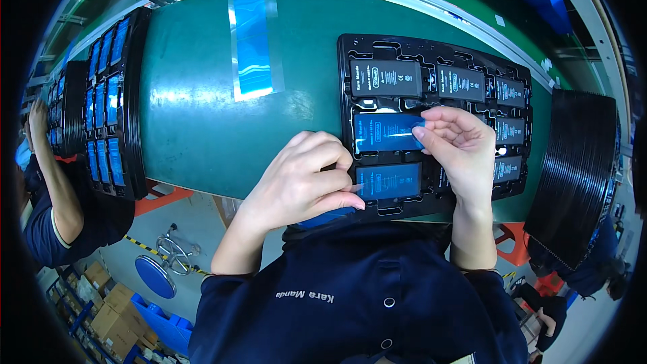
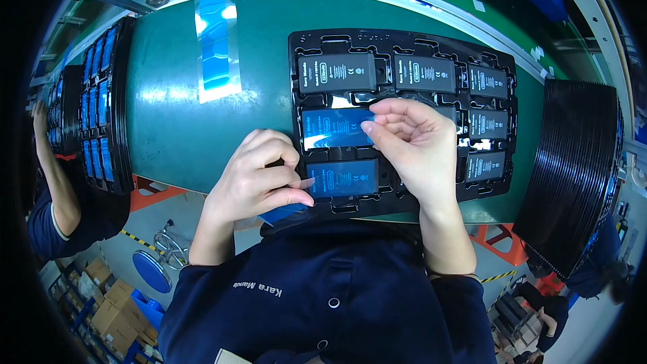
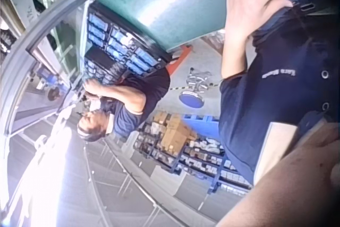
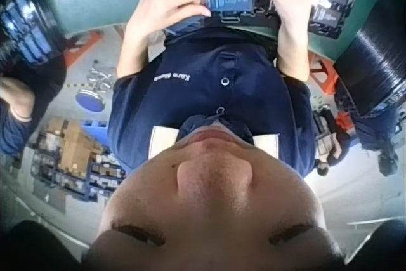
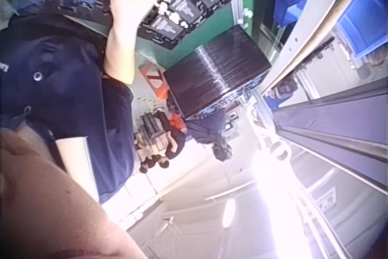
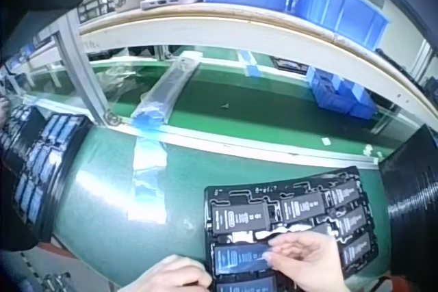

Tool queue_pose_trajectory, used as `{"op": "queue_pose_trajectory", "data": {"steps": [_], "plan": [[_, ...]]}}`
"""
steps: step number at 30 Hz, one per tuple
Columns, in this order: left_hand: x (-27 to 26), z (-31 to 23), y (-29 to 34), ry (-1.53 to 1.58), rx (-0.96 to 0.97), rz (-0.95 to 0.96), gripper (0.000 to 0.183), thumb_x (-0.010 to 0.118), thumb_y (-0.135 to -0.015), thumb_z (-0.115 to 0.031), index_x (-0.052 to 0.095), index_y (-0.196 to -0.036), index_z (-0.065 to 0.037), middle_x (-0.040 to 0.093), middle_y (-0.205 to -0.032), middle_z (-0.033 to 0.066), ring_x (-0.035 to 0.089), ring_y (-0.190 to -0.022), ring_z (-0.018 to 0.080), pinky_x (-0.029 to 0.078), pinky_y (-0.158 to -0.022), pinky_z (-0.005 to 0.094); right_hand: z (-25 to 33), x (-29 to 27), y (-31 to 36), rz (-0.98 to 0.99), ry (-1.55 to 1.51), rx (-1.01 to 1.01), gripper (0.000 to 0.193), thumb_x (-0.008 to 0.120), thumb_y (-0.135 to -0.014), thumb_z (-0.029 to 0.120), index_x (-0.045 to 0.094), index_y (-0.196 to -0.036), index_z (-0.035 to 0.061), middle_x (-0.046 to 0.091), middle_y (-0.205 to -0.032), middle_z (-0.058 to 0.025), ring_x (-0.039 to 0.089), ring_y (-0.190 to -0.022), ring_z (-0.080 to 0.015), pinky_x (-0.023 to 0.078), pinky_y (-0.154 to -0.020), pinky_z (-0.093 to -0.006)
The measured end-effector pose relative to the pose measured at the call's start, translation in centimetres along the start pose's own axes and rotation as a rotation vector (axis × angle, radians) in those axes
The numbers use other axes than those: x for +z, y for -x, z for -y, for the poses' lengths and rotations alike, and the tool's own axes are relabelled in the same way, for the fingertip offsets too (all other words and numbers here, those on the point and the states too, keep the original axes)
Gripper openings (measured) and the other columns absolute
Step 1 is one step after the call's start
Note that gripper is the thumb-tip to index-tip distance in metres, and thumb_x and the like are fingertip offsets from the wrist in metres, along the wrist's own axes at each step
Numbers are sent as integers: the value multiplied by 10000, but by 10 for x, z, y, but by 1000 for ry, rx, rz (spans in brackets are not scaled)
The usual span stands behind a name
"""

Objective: The person applies blue protective film to small rectangular electronic components arranged in a black plastic tray. They peel the film from a roll, align it over each component, and smooth it down by hand. The person works systematically across the tray, handling the components one at a time.

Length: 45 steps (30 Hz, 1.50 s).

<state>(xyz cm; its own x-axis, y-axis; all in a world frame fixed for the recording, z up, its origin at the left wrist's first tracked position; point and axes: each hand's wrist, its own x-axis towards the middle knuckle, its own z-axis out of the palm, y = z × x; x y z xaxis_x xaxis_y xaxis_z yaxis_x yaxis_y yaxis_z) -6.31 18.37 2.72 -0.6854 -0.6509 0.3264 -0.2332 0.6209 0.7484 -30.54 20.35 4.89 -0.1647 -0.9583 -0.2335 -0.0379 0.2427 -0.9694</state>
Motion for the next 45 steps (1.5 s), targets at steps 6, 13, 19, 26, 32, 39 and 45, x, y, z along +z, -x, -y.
{"op": "queue_pose_trajectory", "data": {"steps": [6, 13, 19, 26, 32, 39, 45], "plan": [[0, 0, 1, -4, -9, -5, 349, 769, -664, -379, 593, -673, -78, 599, -1023, 70, 562, -851, 245, 433, -754, 364, 0, 1, 0, -5, -1, 4, 218, 732, -765, -59, 671, -973, -37, 685, -828, -64, 643, -729, -64, 519, -668, -183], [0, -2, -1, -107, -2, 76, 354, 717, -735, -384, 558, -706, -69, 608, -1218, 97, 547, -926, 264, 435, -781, 368, 0, 2, 1, -20, 45, 1, 208, 736, -768, -47, 672, -965, -35, 686, -827, -65, 638, -722, -61, 516, -669, -183], [1, -3, -2, -121, -6, 68, 348, 723, -728, -372, 558, -707, -66, 614, -1206, 95, 544, -931, 263, 436, -783, 372, -9, 4, 2, -34, 141, -82, 262, 732, -751, -56, 675, -1004, -23, 675, -806, -53, 611, -674, -49, 494, -622, -176], [-2, -3, -1, 8, 16, -6, 324, 753, -728, -319, 572, -711, -51, 639, -1129, 109, 567, -791, 237, 454, -698, 344, 6, 3, 22, 98, 269, -495, 390, 762, -719, 3, 652, -1093, 3, 660, -962, -80, 591, -702, -86, 450, -575, -204], [-9, -14, 1, 403, -222, -19, 221, 774, -765, -161, 628, -822, -5, 665, -777, 97, 625, -644, 175, 467, -610, 288, 19, -5, 34, 265, 47, -367, 229, 719, -778, -33, 649, -995, -15, 677, -897, -88, 641, -768, -109, 504, -659, -220], [-24, -18, -12, 521, -466, 11, 177, 561, -830, 65, 655, -979, 50, 690, -908, 147, 676, -809, 174, 507, -708, 262, 30, -11, 2, 900, -580, -617, 403, 717, -854, 365, 664, -824, -32, 669, -790, -134, 634, -681, -252, 514, -586, -299], [-35, 4, -40, 548, -338, 54, 248, 485, -818, 100, 675, -967, 44, 668, -1035, 153, 635, -981, 224, 474, -865, 303, 23, 19, 0, 338, -2, -223, 405, 776, -783, 132, 602, -1125, 1, 632, -991, -89, 576, -905, -134, 463, -783, -254]]}}
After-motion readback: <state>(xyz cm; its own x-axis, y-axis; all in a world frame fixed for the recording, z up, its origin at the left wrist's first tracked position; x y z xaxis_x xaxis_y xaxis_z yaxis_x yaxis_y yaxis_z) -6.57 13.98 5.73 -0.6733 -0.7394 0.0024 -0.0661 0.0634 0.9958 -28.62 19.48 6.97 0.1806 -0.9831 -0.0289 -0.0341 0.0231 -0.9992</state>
